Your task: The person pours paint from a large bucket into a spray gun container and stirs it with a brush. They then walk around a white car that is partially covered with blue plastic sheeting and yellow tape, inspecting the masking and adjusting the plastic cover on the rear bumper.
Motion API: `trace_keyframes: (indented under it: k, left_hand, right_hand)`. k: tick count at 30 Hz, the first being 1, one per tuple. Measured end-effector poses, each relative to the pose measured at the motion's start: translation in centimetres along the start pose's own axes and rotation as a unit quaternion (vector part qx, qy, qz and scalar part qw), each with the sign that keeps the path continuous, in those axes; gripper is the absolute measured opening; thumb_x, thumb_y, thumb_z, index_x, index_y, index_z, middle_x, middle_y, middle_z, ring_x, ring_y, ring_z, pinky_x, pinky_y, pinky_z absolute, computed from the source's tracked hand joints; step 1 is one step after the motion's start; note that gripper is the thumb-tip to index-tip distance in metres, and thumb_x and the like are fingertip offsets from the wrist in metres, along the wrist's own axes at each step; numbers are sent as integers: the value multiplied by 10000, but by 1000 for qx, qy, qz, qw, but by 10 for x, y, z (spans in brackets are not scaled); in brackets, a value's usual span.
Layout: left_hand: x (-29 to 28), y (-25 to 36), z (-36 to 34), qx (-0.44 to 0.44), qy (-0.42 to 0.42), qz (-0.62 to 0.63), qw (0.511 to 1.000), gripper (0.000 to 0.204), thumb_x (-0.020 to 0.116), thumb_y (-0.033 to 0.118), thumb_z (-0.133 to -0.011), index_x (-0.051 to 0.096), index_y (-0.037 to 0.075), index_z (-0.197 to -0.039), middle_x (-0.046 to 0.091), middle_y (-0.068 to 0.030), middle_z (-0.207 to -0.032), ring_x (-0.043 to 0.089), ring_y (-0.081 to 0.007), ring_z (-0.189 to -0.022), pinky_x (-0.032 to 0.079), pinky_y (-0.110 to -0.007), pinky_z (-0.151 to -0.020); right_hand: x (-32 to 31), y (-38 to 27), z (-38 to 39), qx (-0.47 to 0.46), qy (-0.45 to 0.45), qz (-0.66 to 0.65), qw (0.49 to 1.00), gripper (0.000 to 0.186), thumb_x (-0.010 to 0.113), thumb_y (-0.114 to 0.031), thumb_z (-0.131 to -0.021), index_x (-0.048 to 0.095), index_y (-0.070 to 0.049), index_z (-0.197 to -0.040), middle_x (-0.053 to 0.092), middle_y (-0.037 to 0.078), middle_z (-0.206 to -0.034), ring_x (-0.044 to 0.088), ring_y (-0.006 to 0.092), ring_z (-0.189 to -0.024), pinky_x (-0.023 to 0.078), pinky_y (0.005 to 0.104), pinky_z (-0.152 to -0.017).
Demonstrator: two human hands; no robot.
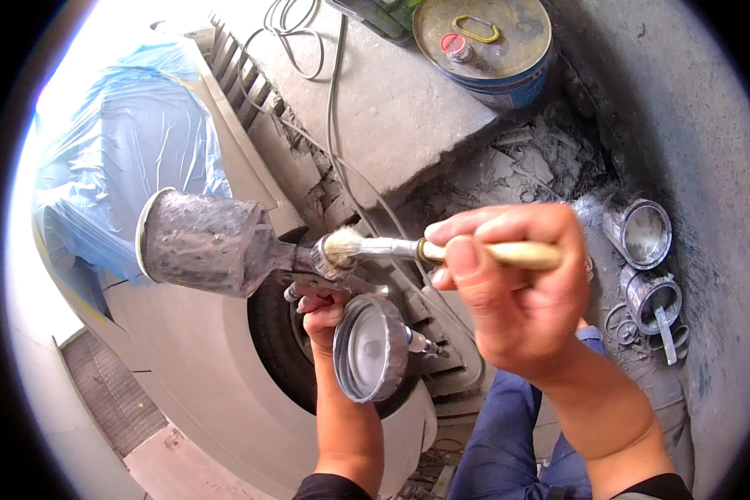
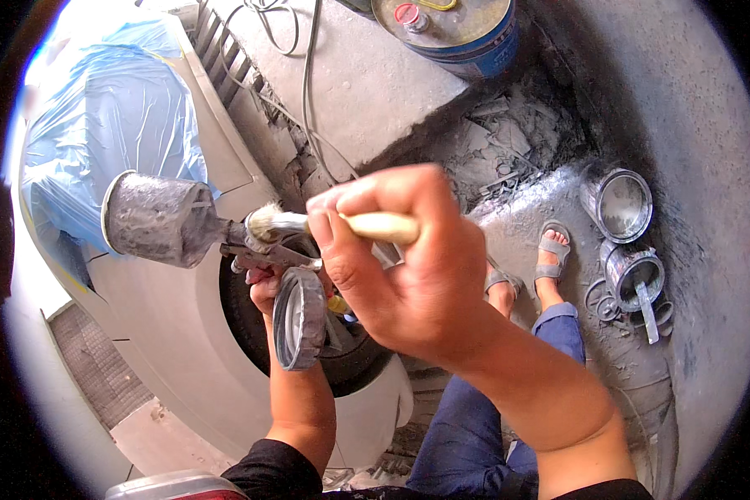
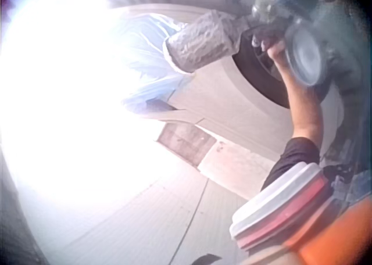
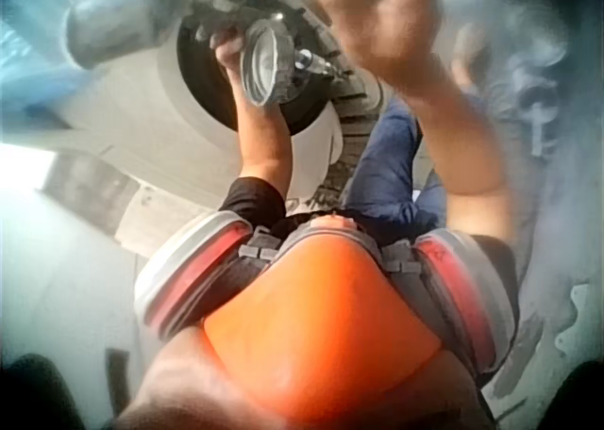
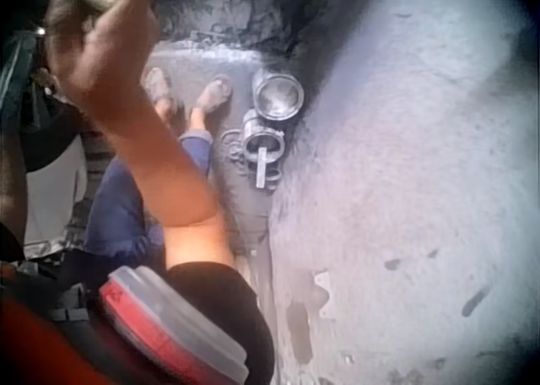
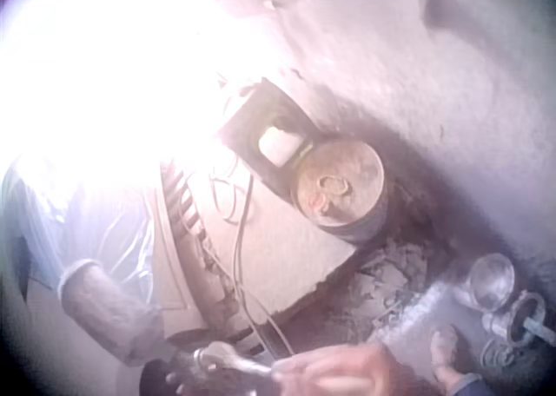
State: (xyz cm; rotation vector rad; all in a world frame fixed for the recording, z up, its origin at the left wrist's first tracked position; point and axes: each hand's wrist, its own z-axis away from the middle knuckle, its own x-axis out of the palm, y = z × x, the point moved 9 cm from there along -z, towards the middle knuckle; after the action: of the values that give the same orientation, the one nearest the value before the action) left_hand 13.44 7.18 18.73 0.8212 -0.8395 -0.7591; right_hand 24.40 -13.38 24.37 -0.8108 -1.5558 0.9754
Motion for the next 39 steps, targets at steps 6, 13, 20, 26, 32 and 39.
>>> trace_keyframes:
  k: [6, 13, 20, 26, 32, 39]
  left_hand:
    - [-9, -9, 6, -28, -33, 37, 998, 615, 607, 246, -620, 463, 10, -1169, 593, -213, -843, 576, -322, -538, 489, -436, -448]
    - [-13, -12, 9, -33, -57, 51, 997, 594, 605, 208, -628, 463, 16, -1172, 597, -209, -854, 579, -338, -543, 488, -456, -458]
    - [-21, -12, 11, -13, -20, 68, 997, 580, 606, 186, -645, 452, 44, -1186, 600, -205, -821, 566, -361, -521, 474, -473, -455]
    - [-20, -18, 17, -16, -69, 76, 995, 537, 592, 236, -644, 480, 27, -1126, 578, -211, -699, 517, -314, -451, 423, -445, -406]
    - [-30, -24, 13, -10, -86, 4, 996, 582, 556, 283, -640, 491, -113, -1063, 534, -199, -579, 449, -277, -387, 390, -384, -384]
    - [-8, -32, 11, -39, -211, 49, 976, 576, 523, 367, -661, 514, -97, -1003, 484, -171, -527, 428, -231, -382, 345, -353, -377]
  right_hand:
    - [-4, -8, 5, -20, 20, 2, 1000, 175, 511, -25, -873, 362, -12, -962, 585, 209, -906, 588, 119, -634, 520, 222, -566]
    - [-9, 0, 5, 5, 25, -10, 1000, 178, 516, -5, -867, 370, -6, -969, 592, 196, -902, 593, 120, -648, 530, 228, -588]
    - [-14, 4, 6, 11, 55, -60, 997, 159, 518, -43, -880, 383, -4, -955, 596, 191, -879, 590, 121, -644, 518, 231, -571]
    - [-34, 41, 7, 99, 125, -74, 984, 151, 543, -94, -877, 425, -12, -923, 617, 151, -832, 581, 101, -595, 508, 218, -541]
    - [-27, 96, 4, 294, 100, -309, 899, 162, 561, -129, -838, 439, -48, -907, 619, 121, -773, 555, 90, -517, 479, 200, -489]
    - [-16, 121, -8, 343, 19, -381, 858, 124, 557, -130, -834, 464, -62, -881, 624, 119, -763, 557, 89, -507, 462, 211, -456]
